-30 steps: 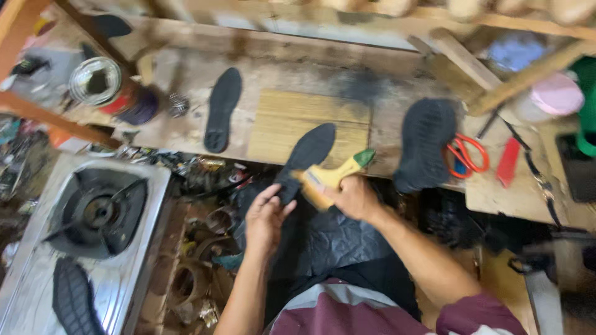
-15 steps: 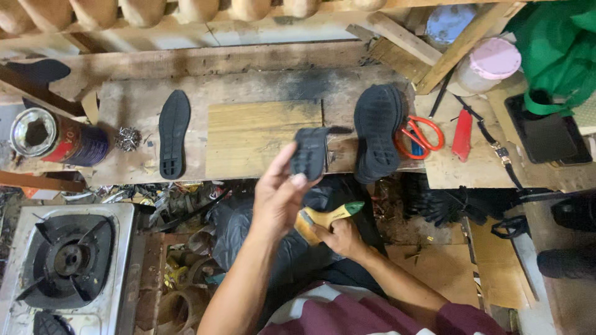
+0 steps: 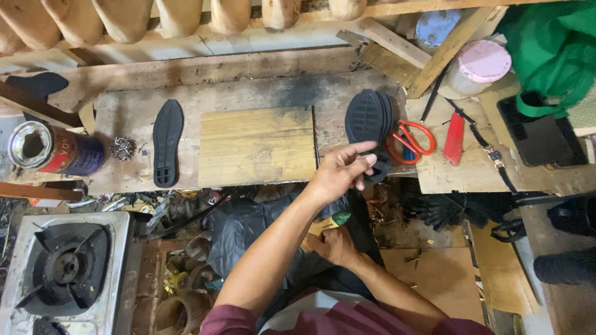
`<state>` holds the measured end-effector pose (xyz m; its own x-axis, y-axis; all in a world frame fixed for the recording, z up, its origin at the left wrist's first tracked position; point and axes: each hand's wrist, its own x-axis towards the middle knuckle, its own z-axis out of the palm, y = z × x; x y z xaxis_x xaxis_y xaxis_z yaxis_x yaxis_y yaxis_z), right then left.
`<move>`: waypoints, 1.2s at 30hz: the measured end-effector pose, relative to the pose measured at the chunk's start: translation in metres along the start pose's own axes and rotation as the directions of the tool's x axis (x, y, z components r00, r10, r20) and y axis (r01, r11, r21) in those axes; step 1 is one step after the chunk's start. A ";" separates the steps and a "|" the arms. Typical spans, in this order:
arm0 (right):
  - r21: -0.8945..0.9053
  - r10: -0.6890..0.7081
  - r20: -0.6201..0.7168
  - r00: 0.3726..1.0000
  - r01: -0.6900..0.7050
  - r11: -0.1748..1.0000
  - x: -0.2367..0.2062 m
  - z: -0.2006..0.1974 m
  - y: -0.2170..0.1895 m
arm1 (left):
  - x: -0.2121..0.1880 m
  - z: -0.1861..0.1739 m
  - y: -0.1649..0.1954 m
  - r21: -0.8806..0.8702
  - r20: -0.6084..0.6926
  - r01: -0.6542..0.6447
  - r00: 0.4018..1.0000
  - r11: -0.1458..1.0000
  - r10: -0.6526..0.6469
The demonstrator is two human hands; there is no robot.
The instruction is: The person repeatedly brushes black shoe insoles with a hand brush on a wooden workbench. They handle several insoles one at a time, turning them over and brushing both sides, then stacking them on the bench.
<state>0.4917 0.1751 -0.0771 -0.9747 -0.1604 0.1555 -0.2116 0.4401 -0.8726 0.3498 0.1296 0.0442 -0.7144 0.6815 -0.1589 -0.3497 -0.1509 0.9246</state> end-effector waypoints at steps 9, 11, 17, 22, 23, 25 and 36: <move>-0.090 -0.083 -0.089 0.993 0.075 0.993 0.010 0.013 0.002 | -0.081 -0.092 -0.002 0.286 -0.366 -0.168 0.891 0.943 0.269; -0.079 -0.130 -0.084 0.988 0.124 0.989 0.012 0.018 0.001 | -0.110 -0.146 -0.001 0.551 -0.538 -0.106 0.713 0.828 0.450; -0.187 0.076 -0.001 0.997 -0.075 0.979 0.021 0.041 -0.009 | -0.185 -0.287 0.016 0.771 -0.525 0.598 0.397 0.222 0.753; -0.189 0.011 0.003 1.000 -0.010 0.982 0.025 0.055 -0.020 | -0.208 -0.312 0.020 0.734 -0.563 0.664 0.479 0.142 0.674; -0.194 0.016 0.006 1.000 -0.015 0.981 0.025 0.057 -0.021 | -0.210 -0.314 0.021 0.736 -0.564 0.660 0.476 0.150 0.675; -0.198 0.050 0.008 0.999 -0.047 0.979 0.023 0.060 -0.022 | -0.212 -0.312 0.022 0.787 -0.590 0.457 0.362 0.414 0.721; -0.022 0.217 0.018 0.976 -0.217 0.976 0.049 0.044 -0.047 | -0.231 -0.197 -0.089 0.190 -0.752 -0.385 0.535 0.903 0.386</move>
<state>0.4571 0.1072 -0.0488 -0.9960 -0.0768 -0.0459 0.0030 0.4840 -0.8750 0.4262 -0.1559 -0.0694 -0.9727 -0.2320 0.0120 0.0745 -0.2624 0.9621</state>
